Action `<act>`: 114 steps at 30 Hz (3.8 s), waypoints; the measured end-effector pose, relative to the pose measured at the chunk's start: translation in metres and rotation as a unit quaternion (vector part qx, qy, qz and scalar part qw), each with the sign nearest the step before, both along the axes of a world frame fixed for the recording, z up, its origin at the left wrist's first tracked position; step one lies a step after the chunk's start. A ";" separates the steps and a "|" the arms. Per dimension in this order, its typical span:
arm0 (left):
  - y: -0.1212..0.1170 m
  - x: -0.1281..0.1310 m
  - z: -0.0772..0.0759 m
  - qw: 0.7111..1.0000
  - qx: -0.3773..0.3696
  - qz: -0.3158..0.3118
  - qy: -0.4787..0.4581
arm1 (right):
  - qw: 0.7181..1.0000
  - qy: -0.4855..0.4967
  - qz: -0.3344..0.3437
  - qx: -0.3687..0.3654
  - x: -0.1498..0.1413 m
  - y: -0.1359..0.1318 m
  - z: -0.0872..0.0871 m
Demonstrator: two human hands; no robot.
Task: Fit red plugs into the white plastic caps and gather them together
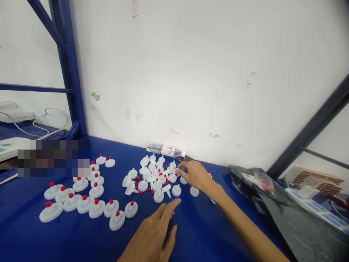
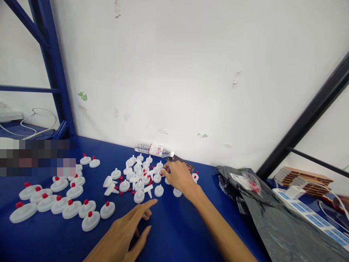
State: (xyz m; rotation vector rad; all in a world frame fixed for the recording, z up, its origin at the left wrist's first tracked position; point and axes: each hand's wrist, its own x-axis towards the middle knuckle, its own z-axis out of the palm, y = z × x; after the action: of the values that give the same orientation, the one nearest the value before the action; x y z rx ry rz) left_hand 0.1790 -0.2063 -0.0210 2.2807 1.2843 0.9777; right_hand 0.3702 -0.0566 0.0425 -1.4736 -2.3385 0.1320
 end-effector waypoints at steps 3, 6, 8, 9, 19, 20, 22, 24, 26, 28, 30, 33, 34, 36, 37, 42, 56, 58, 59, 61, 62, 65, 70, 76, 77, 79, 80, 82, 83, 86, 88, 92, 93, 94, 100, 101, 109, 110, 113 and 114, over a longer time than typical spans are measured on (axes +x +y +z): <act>-0.001 0.000 0.003 1.000 -0.007 0.004 0.004 | 1.000 0.022 -0.007 -0.015 -0.002 0.011 -0.007; -0.002 0.000 0.006 1.000 -0.013 -0.001 0.012 | 0.998 0.057 -0.007 -0.020 0.005 0.010 -0.005; -0.002 -0.001 0.006 1.000 -0.017 -0.002 0.014 | 0.997 0.079 -0.007 -0.011 0.012 0.004 -0.001; -0.002 -0.001 0.006 1.000 -0.018 0.001 0.012 | 0.996 0.088 -0.006 -0.004 0.015 0.001 0.001; -0.003 0.002 -0.001 0.999 0.018 0.029 -0.042 | 0.988 0.116 0.039 0.092 0.023 -0.031 0.008; -0.003 0.003 0.000 0.997 0.023 0.042 -0.057 | 0.987 0.133 0.056 0.075 0.021 -0.036 0.012; -0.002 0.003 0.000 0.995 0.027 0.059 -0.079 | 0.978 0.179 0.107 0.003 0.013 -0.048 0.021; 0.000 0.002 0.000 0.994 0.034 0.055 -0.085 | 0.954 0.231 0.166 -0.097 0.004 -0.062 0.028; 0.002 0.000 0.000 0.995 0.043 0.045 -0.081 | 0.925 0.267 0.202 -0.177 -0.004 -0.073 0.031; 0.004 -0.002 0.001 0.994 0.052 0.040 -0.083 | 0.905 0.284 0.218 -0.231 -0.007 -0.079 0.034; 0.005 -0.003 0.001 0.994 0.065 0.032 -0.086 | 0.903 0.271 0.224 -0.248 -0.005 -0.079 0.036; 0.007 -0.003 -0.002 0.991 0.114 0.019 -0.061 | 0.940 0.218 0.184 -0.185 0.006 -0.066 0.038; 0.007 -0.003 -0.004 0.990 0.133 0.017 -0.044 | 0.961 0.187 0.145 -0.142 0.010 -0.059 0.037; 0.008 -0.002 -0.007 0.990 0.143 0.012 -0.003 | 0.990 0.116 0.053 -0.062 0.016 -0.039 0.034; 0.008 -0.002 -0.009 0.991 0.133 0.008 0.015 | 0.996 0.082 0.017 -0.038 0.018 -0.028 0.031; 0.007 -0.003 -0.006 0.998 0.045 0.012 0.052 | 0.998 -0.028 -0.017 -0.062 0.015 0.024 0.015; -0.001 -0.001 0.007 0.989 -0.067 0.024 0.128 | 0.992 -0.073 -0.048 -0.088 0.012 0.038 -0.002; -0.002 -0.001 0.012 0.988 -0.080 0.036 0.130 | 0.996 -0.030 -0.055 -0.060 0.018 0.030 0.006; -0.003 0.000 0.014 0.987 -0.085 0.045 0.131 | 0.997 -0.004 -0.056 -0.049 0.022 0.024 0.010; -0.004 0.000 0.018 0.985 -0.091 0.064 0.135 | 0.997 0.048 -0.053 -0.033 0.029 0.009 0.020; -0.005 0.001 0.019 0.984 -0.094 0.066 0.138 | 0.996 0.070 -0.051 -0.027 0.032 0.000 0.024; -0.003 0.001 0.018 0.985 -0.099 0.048 0.135 | 0.990 0.137 -0.031 -0.008 0.034 -0.032 0.030; 0.005 -0.001 0.004 0.991 -0.107 0.044 0.069 | 0.961 0.244 0.116 -0.056 0.017 -0.082 0.023; 0.008 -0.001 -0.010 0.990 -0.124 0.063 -0.003 | 0.938 0.213 0.221 -0.160 -0.005 -0.101 0.002; 0.007 -0.001 -0.011 0.990 -0.130 0.063 -0.004 | 0.939 0.203 0.222 -0.167 -0.007 -0.101 -0.001; 0.007 -0.001 -0.010 0.988 -0.140 0.062 0.002 | 0.938 0.197 0.223 -0.181 -0.009 -0.100 -0.006; 0.006 -0.002 -0.009 0.988 -0.142 0.062 0.004 | 0.936 0.200 0.222 -0.188 -0.009 -0.099 -0.007; 0.006 -0.002 -0.009 0.989 -0.135 0.058 0.005 | 0.931 0.213 0.221 -0.200 -0.009 -0.098 -0.009; 0.006 -0.002 -0.010 0.990 -0.129 0.056 0.005 | 0.927 0.221 0.223 -0.206 -0.008 -0.097 -0.010; 0.006 -0.002 -0.013 0.993 -0.109 0.053 0.009 | 0.917 0.235 0.232 -0.223 -0.007 -0.095 -0.012; 0.006 -0.002 -0.015 0.994 -0.094 0.054 0.010 | 0.921 0.223 0.232 -0.219 -0.006 -0.093 -0.011; 0.005 -0.002 -0.014 0.996 -0.068 0.055 0.026 | 0.950 0.144 0.191 -0.201 0.004 -0.091 0.001; 0.004 -0.002 -0.012 0.996 -0.064 0.055 0.033 | 0.958 0.116 0.173 -0.198 0.009 -0.090 0.006; 0.004 -0.002 -0.011 0.996 -0.061 0.056 0.039 | 0.964 0.087 0.155 -0.196 0.016 -0.089 0.011; 0.003 -0.003 -0.008 0.995 -0.049 0.058 0.063 | 0.974 -0.042 0.054 -0.217 0.063 -0.077 0.028; 0.003 -0.003 -0.008 0.995 -0.048 0.060 0.066 | 0.974 -0.053 0.042 -0.214 0.067 -0.075 0.030; 0.000 -0.001 -0.001 0.994 -0.053 0.057 0.073 | 0.994 -0.002 0.021 -0.111 0.067 -0.068 0.041; 0.000 -0.001 0.000 0.995 -0.048 0.057 0.069 | 0.998 0.004 0.007 -0.065 0.065 -0.065 0.039; -0.001 -0.001 0.003 0.996 -0.024 0.057 0.060 | 1.000 0.005 -0.007 0.028 0.055 -0.054 0.023; -0.001 -0.001 0.004 0.997 -0.017 0.056 0.059 | 0.999 0.004 0.004 0.035 0.052 -0.051 0.016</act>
State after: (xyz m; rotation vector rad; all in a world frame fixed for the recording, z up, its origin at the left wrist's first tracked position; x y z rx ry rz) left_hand 0.1784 -0.2074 -0.0171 2.2912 1.4801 0.8615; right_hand 0.4224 -0.1071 0.0586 -1.4273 -2.3198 0.0576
